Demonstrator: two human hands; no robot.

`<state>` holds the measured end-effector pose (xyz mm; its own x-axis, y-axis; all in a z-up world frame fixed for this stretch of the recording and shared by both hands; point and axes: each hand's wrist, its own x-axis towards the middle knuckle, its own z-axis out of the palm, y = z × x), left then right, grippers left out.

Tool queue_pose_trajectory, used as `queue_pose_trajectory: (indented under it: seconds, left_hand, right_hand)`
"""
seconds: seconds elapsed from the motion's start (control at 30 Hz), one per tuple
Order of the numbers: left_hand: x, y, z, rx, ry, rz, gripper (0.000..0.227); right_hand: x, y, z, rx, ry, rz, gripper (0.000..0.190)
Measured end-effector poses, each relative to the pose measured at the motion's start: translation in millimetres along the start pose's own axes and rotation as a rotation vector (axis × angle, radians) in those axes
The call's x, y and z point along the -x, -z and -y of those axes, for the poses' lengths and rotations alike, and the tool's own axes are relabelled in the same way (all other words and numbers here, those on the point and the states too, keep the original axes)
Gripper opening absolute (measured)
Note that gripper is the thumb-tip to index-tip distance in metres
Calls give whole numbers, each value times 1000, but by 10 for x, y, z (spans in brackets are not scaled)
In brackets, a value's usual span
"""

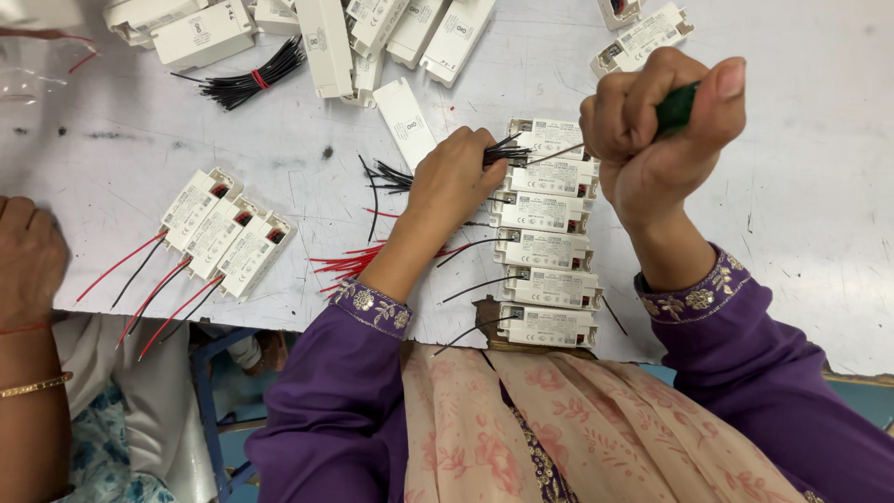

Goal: The person assembles electrical components by inserting colored wires into terminal blocks on led drivers and securing them with a screwdriver. The person handles multiple drivers, wires, and bundles them during the process.

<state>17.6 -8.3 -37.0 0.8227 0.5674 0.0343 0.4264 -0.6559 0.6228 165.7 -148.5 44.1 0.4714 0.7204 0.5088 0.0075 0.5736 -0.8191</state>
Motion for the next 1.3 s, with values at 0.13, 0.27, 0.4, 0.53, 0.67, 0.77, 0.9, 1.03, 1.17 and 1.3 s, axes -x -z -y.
queue_pose_trajectory:
  seconds: [0.13, 0.27, 0.4, 0.53, 0.67, 0.77, 0.9, 1.03, 1.17, 1.3]
  left_hand:
    - [3, -23, -11, 0, 13, 14, 29]
    - [22, 46, -19, 90, 48, 48, 29]
    - [18, 181, -30, 132, 24, 32, 30]
    - [-88, 410, -52, -35, 22, -42, 27]
    - [-151, 520, -145, -34, -129, -190, 19]
    - [-215, 416, -175, 2, -98, -118, 14]
    - [-265, 228, -29, 89, -100, -116, 14]
    - [-344, 173, 32, 122, -39, -61, 19]
    - [-326, 227, -4, 230, 178, 99, 24]
    - [-337, 208, 9, 189, 94, 34, 25]
  right_hand:
    - [18, 1, 1, -8, 7, -24, 68]
    - [-1, 7, -1, -4, 37, -33, 68]
    - [-76, 154, 19, -85, 51, -55, 70]
    - [-196, 378, 54, -79, 119, -22, 70]
    - [-231, 388, -39, -48, 105, -30, 67]
    - [-241, 360, -85, -26, 99, -29, 67]
    - [-243, 387, -120, -35, 90, -37, 67]
    - [-264, 386, -143, -50, 86, -38, 67]
    - [-255, 364, -151, -57, 78, -56, 67]
    - [-265, 327, -136, -64, 49, -40, 67]
